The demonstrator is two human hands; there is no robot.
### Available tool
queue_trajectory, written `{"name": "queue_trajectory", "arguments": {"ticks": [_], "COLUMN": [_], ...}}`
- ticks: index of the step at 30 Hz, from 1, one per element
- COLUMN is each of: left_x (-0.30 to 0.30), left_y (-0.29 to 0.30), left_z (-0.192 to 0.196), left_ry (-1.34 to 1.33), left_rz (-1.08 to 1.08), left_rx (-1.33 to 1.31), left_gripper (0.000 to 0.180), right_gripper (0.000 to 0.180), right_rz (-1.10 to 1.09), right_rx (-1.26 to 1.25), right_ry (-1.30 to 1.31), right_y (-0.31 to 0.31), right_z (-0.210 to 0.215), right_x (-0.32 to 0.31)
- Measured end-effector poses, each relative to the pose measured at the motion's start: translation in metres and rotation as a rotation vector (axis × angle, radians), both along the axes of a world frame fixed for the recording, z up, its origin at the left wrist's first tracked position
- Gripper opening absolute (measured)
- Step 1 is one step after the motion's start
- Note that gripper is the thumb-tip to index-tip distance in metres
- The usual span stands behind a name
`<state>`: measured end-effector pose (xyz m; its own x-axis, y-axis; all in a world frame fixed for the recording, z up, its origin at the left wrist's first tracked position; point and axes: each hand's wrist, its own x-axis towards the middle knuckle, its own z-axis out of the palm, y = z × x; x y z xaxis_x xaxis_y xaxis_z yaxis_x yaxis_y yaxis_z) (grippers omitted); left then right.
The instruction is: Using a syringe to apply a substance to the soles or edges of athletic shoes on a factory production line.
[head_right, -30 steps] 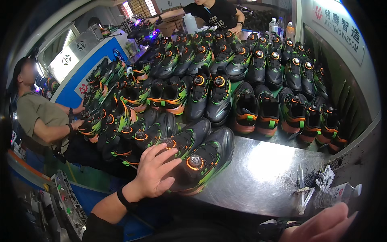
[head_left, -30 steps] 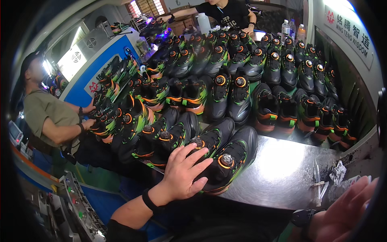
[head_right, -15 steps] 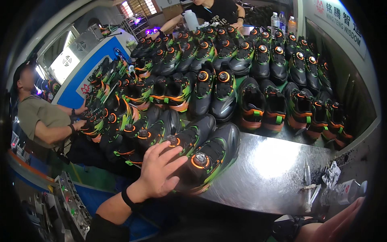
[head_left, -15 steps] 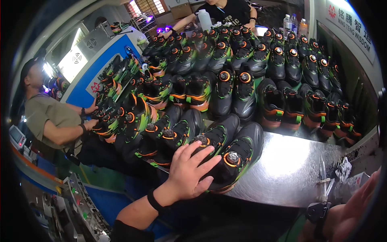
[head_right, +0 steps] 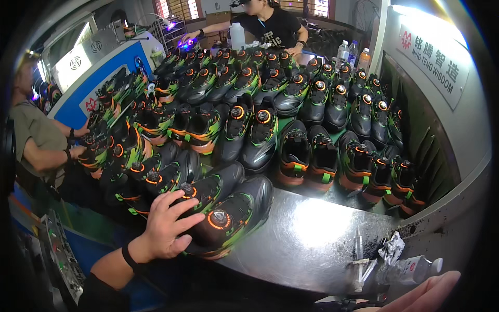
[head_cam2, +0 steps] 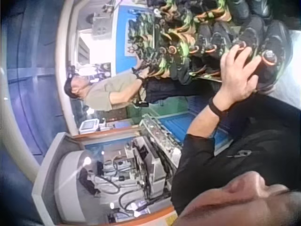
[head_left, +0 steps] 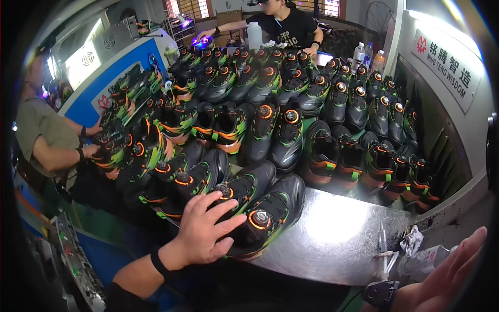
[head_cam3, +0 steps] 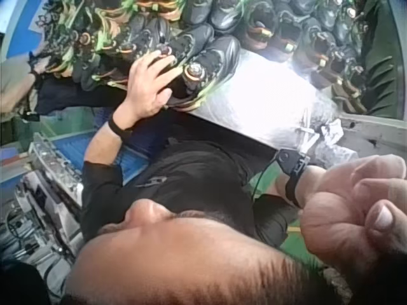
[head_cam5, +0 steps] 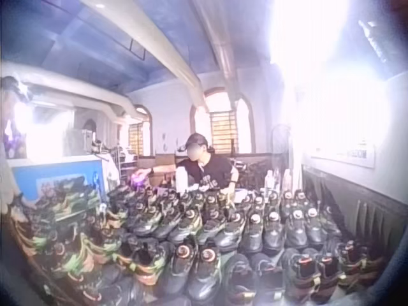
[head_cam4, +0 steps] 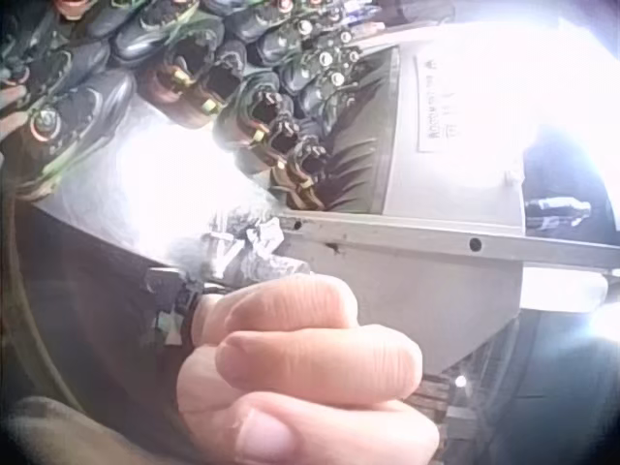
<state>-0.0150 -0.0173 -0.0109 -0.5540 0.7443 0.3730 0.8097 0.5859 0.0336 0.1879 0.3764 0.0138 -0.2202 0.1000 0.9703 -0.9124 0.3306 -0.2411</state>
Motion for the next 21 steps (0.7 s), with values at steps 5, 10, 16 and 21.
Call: {"name": "queue_trajectory", "arguments": {"ticks": [5, 10, 16, 21], "left_x": [-0.014, -0.004, -0.007, -0.006], "left_y": [-0.011, -0.008, -0.012, -0.009], "left_z": [-0.017, -0.018, -0.02, -0.012], "left_ry": [-0.01, -0.011, -0.03, 0.001], "left_rz": [-0.021, -0.028, -0.021, -0.03], "left_rx": [0.081, 0.078, 0.059, 0.067], "left_gripper": [0.042, 0.042, 0.043, 0.044], "right_gripper": [0.081, 0.081, 0.081, 0.08], "right_rz": [-0.043, -0.006, 0.061, 0.092], "right_rx": [0.071, 0.04, -0.001, -0.05], "right_ry": [-0.021, 0.025, -0.013, -0.172], "right_y": [-0.076, -0.053, -0.035, -0.066], "right_z": [0.055, 0.03, 0.003, 0.054], "right_x": [-0.059, -0.039, -0.022, -0.047]}}
